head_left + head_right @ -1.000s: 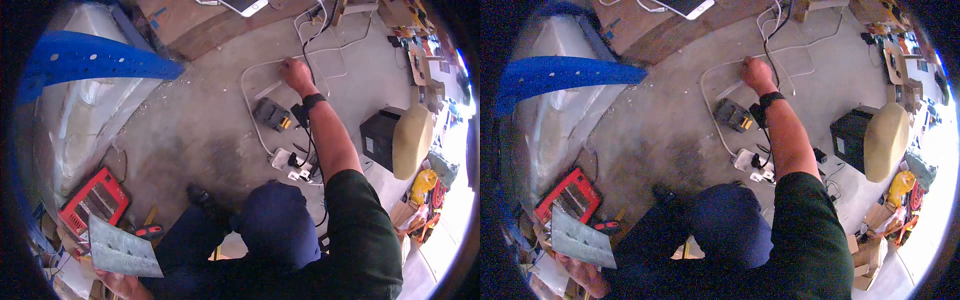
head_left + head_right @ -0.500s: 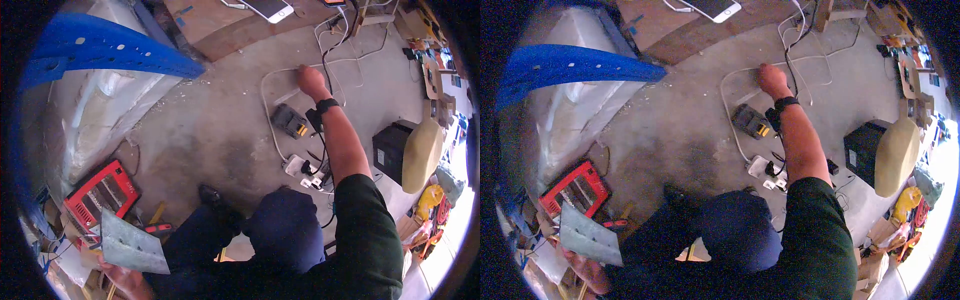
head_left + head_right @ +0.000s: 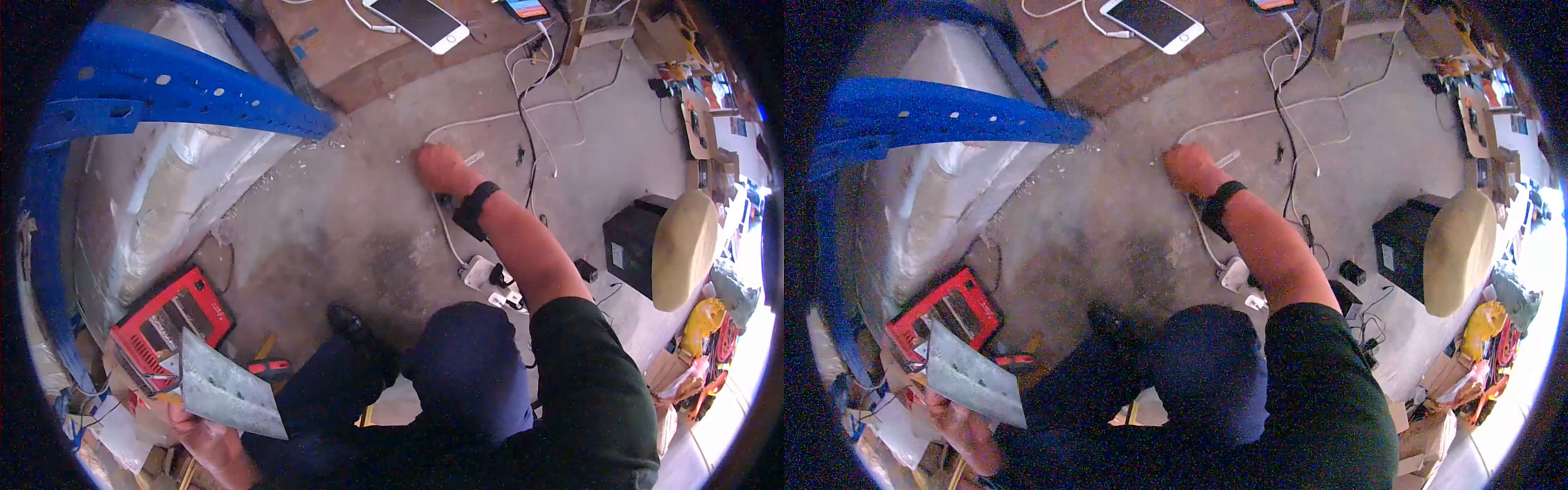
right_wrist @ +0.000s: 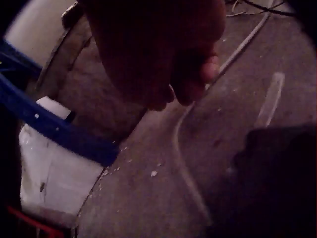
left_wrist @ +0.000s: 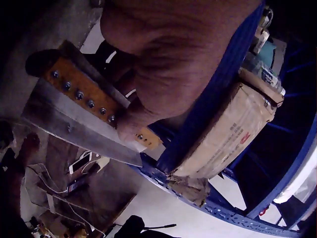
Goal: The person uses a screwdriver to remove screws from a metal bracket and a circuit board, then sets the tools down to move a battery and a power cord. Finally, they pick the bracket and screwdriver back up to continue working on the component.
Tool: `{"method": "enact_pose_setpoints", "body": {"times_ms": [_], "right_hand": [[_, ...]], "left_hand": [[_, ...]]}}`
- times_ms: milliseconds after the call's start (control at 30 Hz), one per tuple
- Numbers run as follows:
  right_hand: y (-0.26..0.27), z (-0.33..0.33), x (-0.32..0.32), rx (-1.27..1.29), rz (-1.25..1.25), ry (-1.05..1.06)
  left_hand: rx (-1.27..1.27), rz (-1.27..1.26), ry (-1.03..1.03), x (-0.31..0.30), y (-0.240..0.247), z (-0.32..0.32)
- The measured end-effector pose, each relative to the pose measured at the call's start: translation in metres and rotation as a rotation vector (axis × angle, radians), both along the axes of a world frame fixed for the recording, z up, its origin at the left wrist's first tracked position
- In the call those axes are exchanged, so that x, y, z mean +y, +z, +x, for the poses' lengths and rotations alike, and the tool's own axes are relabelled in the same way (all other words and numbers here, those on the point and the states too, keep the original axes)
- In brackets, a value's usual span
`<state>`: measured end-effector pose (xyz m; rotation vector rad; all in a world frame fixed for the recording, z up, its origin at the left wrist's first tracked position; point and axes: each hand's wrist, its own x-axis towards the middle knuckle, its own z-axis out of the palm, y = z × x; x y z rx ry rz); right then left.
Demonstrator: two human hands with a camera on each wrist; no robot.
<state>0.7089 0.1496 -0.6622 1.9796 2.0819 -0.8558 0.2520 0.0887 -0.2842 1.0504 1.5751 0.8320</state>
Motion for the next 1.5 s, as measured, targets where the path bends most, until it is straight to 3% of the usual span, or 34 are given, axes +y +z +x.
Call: {"method": "enact_pose_setpoints", "body": {"times_ms": [100, 233, 267, 333, 367, 500, 633, 700, 767, 833, 933, 967, 1033, 1100, 1167, 1433, 1500], "right_hand": [[0.013, -0.005, -0.008, -0.013, -0.026, 0.048], [0.075, -0.009, 0.001, 0.033, -0.171, 0.186], [0.091, -0.012, 0.002, 0.036, -0.162, 0.194], [0.128, -0.025, 0.004, 0.513, 0.012, 0.076], [0.163, -0.034, 0.009, 0.636, -0.048, 0.153], [0.279, -0.082, 0.004, 1.021, -0.151, 0.314], [0.320, -0.121, -0.011, 1.364, -0.348, 0.227], [0.327, -0.123, -0.012, 1.309, -0.381, 0.202], [0.324, -0.126, -0.013, 1.058, -0.430, 0.256], [0.304, -0.136, -0.026, 1.045, -0.518, 0.210], [0.270, -0.152, -0.053, 1.515, -0.662, -0.106], [0.265, -0.153, -0.058, 1.512, -0.677, -0.089], [0.263, -0.152, -0.060, 1.633, -0.754, -0.267], [0.259, -0.151, -0.053, 1.591, -0.756, -0.182], [0.253, -0.151, -0.051, 1.801, -0.888, -0.594], [0.257, -0.156, -0.054, 1.723, -0.906, -0.629], [0.255, -0.161, -0.055, 1.769, -0.793, -0.655]], "left_hand": [[0.005, -0.031, 0.028, 0.000, 0.000, 0.000], [-0.140, 0.068, -0.031, 0.006, -0.009, 0.015], [-0.050, 0.051, -0.014, 0.006, -0.005, 0.025], [-0.067, 0.037, -0.042, 0.009, -0.004, 0.031], [-0.091, 0.010, -0.017, 0.013, -0.003, 0.044], [-0.349, -0.005, -0.109, 0.025, 0.001, 0.085], [-0.464, -0.021, -0.205, 0.026, 0.004, 0.104], [-0.533, -0.020, -0.303, 0.034, 0.005, 0.112], [-0.585, -0.066, -0.305, 0.039, -0.010, 0.107], [-0.640, -0.115, -0.294, 0.038, -0.027, 0.105], [-0.689, -0.207, -0.260, 0.037, -0.034, 0.110], [-0.684, -0.249, -0.247, 0.035, -0.036, 0.112], [-0.743, -0.237, -0.231, 0.034, -0.040, 0.114], [-0.712, -0.238, -0.187, 0.036, -0.041, 0.114], [-0.718, -0.201, -0.161, 0.037, -0.038, 0.117], [-0.644, -0.189, -0.075, 0.035, -0.036, 0.122], [-0.648, -0.192, -0.083, 0.034, -0.034, 0.125]]}}
